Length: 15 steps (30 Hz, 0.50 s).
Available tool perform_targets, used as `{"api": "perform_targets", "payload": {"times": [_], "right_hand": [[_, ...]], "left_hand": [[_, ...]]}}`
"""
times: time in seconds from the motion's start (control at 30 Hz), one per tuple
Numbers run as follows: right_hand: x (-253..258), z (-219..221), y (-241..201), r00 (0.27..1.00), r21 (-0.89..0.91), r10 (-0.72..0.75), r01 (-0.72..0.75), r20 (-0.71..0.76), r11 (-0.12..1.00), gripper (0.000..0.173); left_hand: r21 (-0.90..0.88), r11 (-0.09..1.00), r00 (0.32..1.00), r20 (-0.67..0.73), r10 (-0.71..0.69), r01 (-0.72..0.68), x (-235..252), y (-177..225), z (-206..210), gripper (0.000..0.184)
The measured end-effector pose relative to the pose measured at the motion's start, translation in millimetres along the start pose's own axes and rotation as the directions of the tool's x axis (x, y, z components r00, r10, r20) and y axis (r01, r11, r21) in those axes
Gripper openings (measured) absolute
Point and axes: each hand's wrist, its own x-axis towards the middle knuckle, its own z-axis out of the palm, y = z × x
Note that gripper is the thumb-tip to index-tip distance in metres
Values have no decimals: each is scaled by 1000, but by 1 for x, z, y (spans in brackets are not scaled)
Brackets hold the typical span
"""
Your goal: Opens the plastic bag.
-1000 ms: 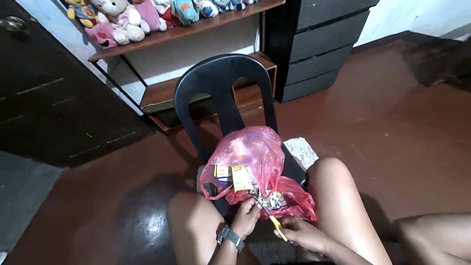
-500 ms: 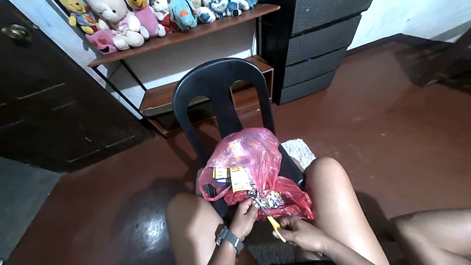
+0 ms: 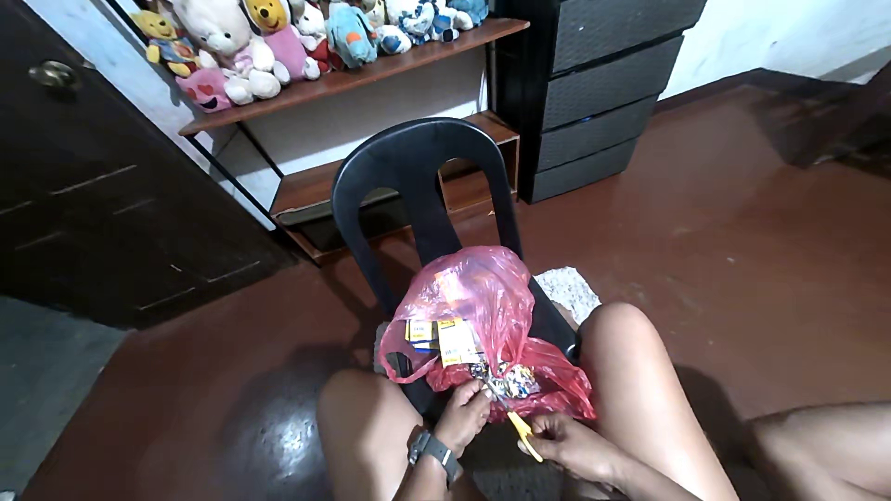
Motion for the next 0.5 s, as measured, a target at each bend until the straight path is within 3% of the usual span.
{"api": "perform_targets", "payload": {"times": [0.23, 0.5], "right_hand": [[4, 5, 1, 996, 85, 83, -84, 17, 993, 36], [0, 7, 0, 999, 115, 35, -38, 27, 993, 30]], "left_hand": [[-43, 998, 996, 88, -30, 34, -3, 1, -2, 16], [-21, 999, 998, 53, -42, 43, -2, 0, -3, 16]]}}
